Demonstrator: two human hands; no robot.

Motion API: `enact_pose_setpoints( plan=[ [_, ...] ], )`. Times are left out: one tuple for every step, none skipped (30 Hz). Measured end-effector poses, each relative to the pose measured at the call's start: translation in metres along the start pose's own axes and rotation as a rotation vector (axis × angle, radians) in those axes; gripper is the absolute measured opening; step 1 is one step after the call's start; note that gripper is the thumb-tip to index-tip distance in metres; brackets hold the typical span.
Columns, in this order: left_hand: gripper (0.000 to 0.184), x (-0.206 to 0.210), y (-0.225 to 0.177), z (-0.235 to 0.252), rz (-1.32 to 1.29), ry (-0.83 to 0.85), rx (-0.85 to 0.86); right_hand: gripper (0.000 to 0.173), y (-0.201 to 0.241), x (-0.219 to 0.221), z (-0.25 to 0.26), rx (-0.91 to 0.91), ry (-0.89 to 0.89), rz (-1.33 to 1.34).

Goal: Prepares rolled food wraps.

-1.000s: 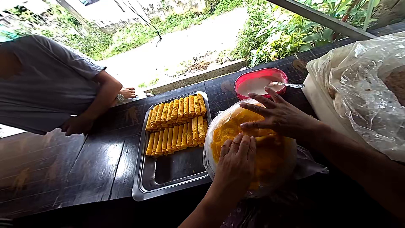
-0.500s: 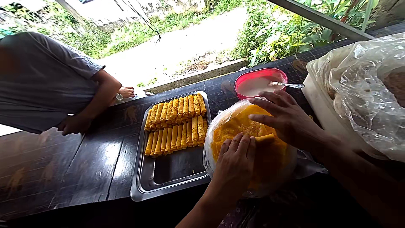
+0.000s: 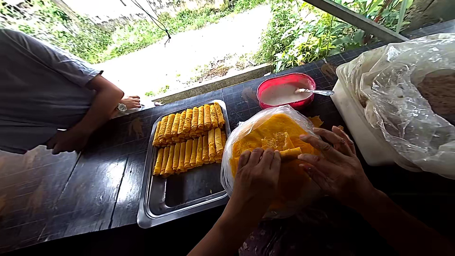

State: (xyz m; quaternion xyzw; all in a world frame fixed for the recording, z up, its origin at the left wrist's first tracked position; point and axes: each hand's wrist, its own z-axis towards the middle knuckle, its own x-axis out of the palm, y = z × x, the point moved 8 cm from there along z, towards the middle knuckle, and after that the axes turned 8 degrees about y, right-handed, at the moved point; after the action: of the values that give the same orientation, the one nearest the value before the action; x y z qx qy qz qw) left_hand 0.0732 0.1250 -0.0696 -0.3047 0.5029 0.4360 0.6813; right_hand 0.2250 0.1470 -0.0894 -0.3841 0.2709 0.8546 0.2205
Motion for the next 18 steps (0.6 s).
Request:
enact_pose_setpoints(
  plan=[
    [0.027, -0.001, 0.0, 0.0, -0.01, 0.005, -0.003, 0.027, 0.001, -0.001, 0.001, -0.001, -0.024, 0.001],
    [0.026, -0.002, 0.001, -0.001, -0.025, 0.011, -0.005, 0.024, 0.002, -0.001, 0.003, -0.016, -0.039, 0.004],
    [0.027, -0.002, 0.002, -0.001, -0.041, 0.018, -0.01, 0.023, 0.004, 0.001, 0.006, -0.031, -0.042, 0.0],
    [0.028, -0.003, 0.004, -0.001, -0.058, 0.025, -0.015, 0.022, 0.004, 0.004, 0.008, -0.046, -0.034, -0.004],
    [0.029, -0.004, 0.006, -0.001, -0.078, 0.031, -0.019, 0.022, 0.004, 0.008, 0.011, -0.054, -0.024, -0.01],
    [0.029, -0.004, 0.009, 0.0, -0.1, 0.035, -0.015, 0.022, 0.003, 0.01, 0.013, -0.054, -0.019, -0.009],
    [0.027, -0.004, 0.012, 0.001, -0.128, 0.037, -0.013, 0.021, 0.002, 0.01, 0.015, -0.049, -0.014, -0.008],
    [0.024, -0.003, 0.016, 0.003, -0.155, 0.039, -0.018, 0.022, 0.0, 0.011, 0.018, -0.039, -0.006, -0.002],
    [0.021, -0.004, 0.02, 0.004, -0.17, 0.042, -0.029, 0.022, -0.001, 0.011, 0.021, -0.025, 0.002, 0.01],
    [0.017, -0.004, 0.024, 0.005, -0.185, 0.042, -0.037, 0.022, -0.004, 0.012, 0.024, -0.008, 0.013, 0.029],
    [0.015, -0.004, 0.027, 0.007, -0.199, 0.04, -0.045, 0.022, -0.007, 0.013, 0.027, 0.012, 0.026, 0.056],
    [0.014, -0.004, 0.031, 0.01, -0.211, 0.04, -0.051, 0.021, -0.01, 0.014, 0.031, 0.031, 0.042, 0.08],
    [0.013, -0.003, 0.034, 0.012, -0.217, 0.041, -0.052, 0.021, -0.013, 0.016, 0.034, 0.05, 0.06, 0.095],
    [0.013, -0.002, 0.037, 0.014, -0.22, 0.046, -0.05, 0.02, -0.016, 0.017, 0.038, 0.064, 0.074, 0.107],
    [0.013, 0.0, 0.041, 0.015, -0.225, 0.05, -0.048, 0.02, -0.018, 0.019, 0.041, 0.071, 0.086, 0.114],
    [0.013, 0.001, 0.044, 0.017, -0.232, 0.053, -0.046, 0.019, -0.02, 0.02, 0.045, 0.077, 0.099, 0.121],
    [0.013, 0.002, 0.047, 0.018, -0.236, 0.056, -0.047, 0.019, -0.021, 0.021, 0.048, 0.081, 0.107, 0.125],
    [0.012, 0.002, 0.048, 0.02, -0.239, 0.06, -0.049, 0.018, -0.022, 0.022, 0.05, 0.081, 0.111, 0.123]
  ],
)
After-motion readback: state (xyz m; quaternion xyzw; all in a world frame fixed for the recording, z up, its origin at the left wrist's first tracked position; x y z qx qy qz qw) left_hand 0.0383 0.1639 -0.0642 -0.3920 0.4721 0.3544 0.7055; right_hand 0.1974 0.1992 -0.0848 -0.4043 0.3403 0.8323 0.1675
